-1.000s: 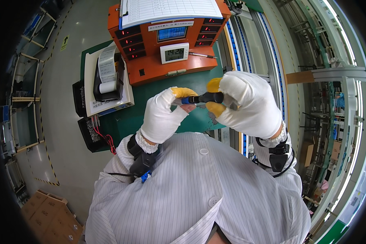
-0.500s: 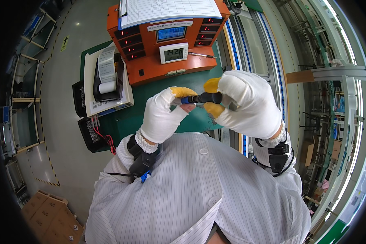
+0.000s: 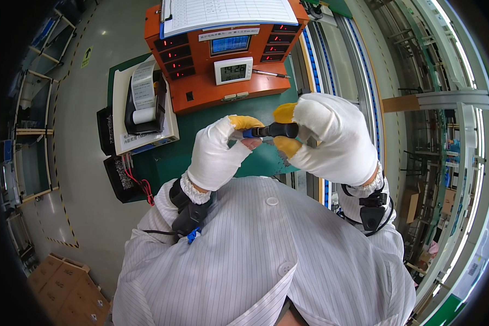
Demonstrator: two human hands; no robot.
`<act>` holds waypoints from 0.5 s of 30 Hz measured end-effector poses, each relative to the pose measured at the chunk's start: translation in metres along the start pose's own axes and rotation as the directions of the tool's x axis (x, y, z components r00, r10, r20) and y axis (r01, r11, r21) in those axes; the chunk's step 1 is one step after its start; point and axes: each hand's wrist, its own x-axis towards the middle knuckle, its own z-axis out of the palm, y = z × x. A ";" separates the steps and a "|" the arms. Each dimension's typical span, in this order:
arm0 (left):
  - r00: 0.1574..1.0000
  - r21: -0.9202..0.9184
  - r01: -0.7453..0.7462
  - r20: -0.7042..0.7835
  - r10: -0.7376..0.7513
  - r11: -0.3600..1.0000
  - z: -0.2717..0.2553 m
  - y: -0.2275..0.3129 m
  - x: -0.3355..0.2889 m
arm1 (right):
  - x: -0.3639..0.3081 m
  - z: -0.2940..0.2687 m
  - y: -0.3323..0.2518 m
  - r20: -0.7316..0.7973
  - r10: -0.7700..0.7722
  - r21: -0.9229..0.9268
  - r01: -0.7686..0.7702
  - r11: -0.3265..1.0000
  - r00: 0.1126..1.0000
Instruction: Testing battery packs and circuit board assemblies using industrial testing equipment and probes.
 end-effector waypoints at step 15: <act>0.999 -0.020 0.026 0.025 -0.026 0.999 -0.001 0.004 0.002 | 0.003 -0.002 0.001 0.034 -0.007 -0.006 0.008 1.000 0.999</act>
